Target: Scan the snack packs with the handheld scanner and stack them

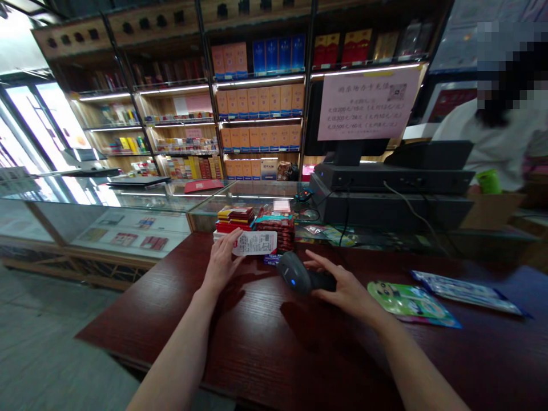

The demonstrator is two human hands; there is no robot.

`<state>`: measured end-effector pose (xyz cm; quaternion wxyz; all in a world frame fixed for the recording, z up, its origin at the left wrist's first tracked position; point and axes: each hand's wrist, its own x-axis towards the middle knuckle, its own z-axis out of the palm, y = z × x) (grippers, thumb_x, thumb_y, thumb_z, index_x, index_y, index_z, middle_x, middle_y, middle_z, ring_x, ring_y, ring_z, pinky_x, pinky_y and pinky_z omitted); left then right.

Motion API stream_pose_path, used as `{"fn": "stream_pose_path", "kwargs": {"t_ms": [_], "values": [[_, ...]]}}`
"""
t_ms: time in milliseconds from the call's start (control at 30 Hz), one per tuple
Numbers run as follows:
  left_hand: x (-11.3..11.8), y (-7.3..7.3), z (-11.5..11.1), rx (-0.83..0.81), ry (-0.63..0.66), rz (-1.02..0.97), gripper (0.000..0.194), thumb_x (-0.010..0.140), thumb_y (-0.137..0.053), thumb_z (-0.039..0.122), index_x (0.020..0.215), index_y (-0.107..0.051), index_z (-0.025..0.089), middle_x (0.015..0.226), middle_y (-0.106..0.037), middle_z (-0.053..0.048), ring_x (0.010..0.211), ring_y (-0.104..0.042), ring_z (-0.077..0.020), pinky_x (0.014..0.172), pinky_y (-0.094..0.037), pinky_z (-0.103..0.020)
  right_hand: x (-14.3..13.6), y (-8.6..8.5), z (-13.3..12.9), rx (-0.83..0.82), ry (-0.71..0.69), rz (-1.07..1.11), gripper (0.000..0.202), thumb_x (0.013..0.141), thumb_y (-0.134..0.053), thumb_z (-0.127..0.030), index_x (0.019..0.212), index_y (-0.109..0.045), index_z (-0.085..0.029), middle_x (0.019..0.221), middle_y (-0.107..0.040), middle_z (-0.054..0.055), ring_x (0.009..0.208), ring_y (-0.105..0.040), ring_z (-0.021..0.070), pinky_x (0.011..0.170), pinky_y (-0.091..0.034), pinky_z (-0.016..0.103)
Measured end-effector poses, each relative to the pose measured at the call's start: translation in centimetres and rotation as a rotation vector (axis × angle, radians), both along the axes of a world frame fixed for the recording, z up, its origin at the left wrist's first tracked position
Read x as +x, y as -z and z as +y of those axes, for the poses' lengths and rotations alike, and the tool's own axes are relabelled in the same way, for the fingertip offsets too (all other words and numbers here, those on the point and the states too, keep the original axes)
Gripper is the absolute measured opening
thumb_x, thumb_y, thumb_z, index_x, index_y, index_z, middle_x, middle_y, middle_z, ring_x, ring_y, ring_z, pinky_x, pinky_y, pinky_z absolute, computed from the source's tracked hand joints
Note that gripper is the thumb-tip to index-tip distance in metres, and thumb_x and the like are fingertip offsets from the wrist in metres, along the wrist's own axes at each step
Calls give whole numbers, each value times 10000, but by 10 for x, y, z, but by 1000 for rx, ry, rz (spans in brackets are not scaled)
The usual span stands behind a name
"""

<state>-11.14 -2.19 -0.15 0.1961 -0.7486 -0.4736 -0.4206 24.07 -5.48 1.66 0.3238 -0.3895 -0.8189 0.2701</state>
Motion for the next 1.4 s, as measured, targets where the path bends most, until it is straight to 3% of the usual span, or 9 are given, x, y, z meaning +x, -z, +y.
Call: {"fn": "stream_pose_path", "kwargs": {"t_ms": [633, 767, 1000, 1400], "values": [[2, -1, -1, -7, 8, -5, 682, 833, -661, 152, 1454, -397, 250, 1434, -566, -114, 1278, -557, -283, 1102, -404, -480, 2, 2, 1, -31, 35, -16, 808, 795, -710, -298, 1522, -368, -374, 1321, -647, 25, 1150, -604, 248, 1076, -381, 458], [2, -2, -2, -8, 8, -7, 680, 834, -664, 151, 1451, -395, 248, 1437, -564, -114, 1288, -549, -280, 1107, -400, -481, -1, 4, 1, -52, -14, 10, 813, 789, -723, -295, 1522, -374, -354, 1315, -650, 28, 1154, -608, 242, 1058, -395, 434], [6, -2, -3, -24, 35, -28, 697, 838, -673, 177, 1463, -374, 252, 1456, -543, -124, 1315, -534, -292, 1107, -404, -503, -16, 1, -11, -113, -86, -170, 781, 755, -704, -249, 1476, -446, -402, 1286, -681, -11, 1110, -613, 256, 1013, -399, 408], [14, -3, -6, -14, 76, -52, 705, 838, -704, 213, 1458, -371, 261, 1426, -562, -124, 1309, -542, -292, 1103, -417, -505, -17, 5, -11, -106, -139, -282, 860, 733, -727, -253, 1510, -386, -390, 1438, -562, 29, 1291, -511, 297, 1080, -326, 467]]}}
